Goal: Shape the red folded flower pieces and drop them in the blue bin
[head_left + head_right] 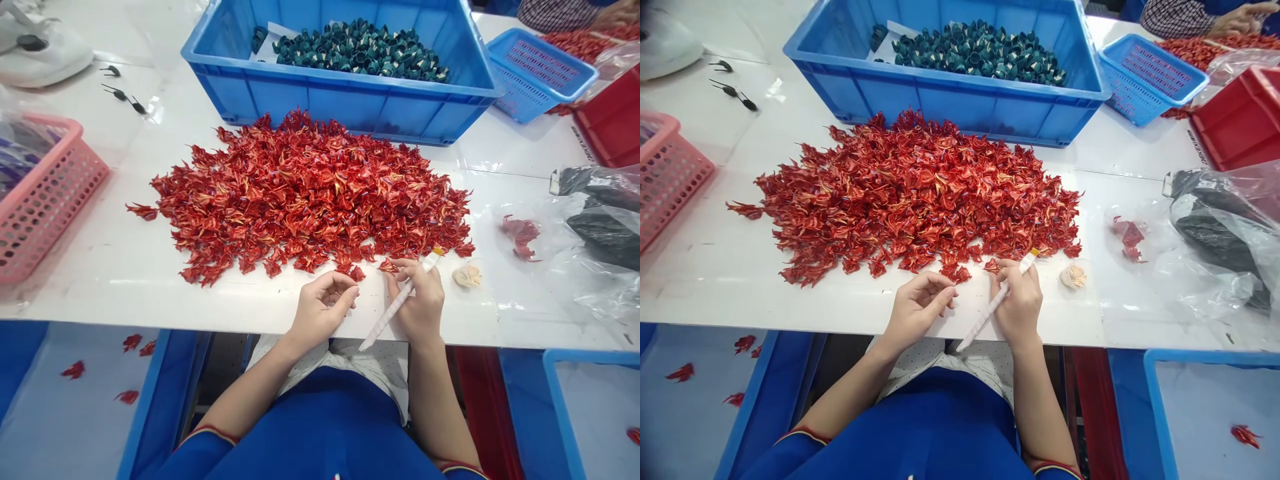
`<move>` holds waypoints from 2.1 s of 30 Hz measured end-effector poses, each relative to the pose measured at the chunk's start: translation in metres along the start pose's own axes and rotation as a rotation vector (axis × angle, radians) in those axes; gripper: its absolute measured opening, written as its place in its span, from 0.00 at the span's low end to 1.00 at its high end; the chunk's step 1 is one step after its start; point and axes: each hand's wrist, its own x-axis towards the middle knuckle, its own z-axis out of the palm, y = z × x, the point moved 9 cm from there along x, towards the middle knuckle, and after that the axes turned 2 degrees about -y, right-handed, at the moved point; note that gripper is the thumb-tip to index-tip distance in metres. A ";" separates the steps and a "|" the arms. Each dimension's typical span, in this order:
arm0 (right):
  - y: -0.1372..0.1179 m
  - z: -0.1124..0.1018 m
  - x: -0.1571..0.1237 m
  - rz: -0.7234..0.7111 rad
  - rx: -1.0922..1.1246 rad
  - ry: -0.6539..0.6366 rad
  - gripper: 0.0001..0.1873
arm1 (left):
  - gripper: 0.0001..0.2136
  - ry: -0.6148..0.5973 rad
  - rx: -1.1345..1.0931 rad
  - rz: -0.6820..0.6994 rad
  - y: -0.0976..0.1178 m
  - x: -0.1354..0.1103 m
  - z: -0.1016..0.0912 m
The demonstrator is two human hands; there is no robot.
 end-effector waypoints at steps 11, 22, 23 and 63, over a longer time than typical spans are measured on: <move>-0.047 -0.008 -0.002 -0.247 0.285 -0.227 0.12 | 0.13 -0.069 -0.098 -0.059 -0.003 0.001 0.006; -0.027 -0.014 -0.007 0.177 0.386 0.019 0.08 | 0.19 -0.101 -0.350 -0.209 -0.012 0.005 0.005; -0.028 -0.010 -0.008 0.204 0.397 -0.015 0.07 | 0.20 -0.098 -0.353 -0.217 -0.013 0.005 0.005; -0.028 0.015 -0.019 0.255 0.730 -0.042 0.17 | 0.06 0.138 0.459 0.610 0.051 -0.020 -0.001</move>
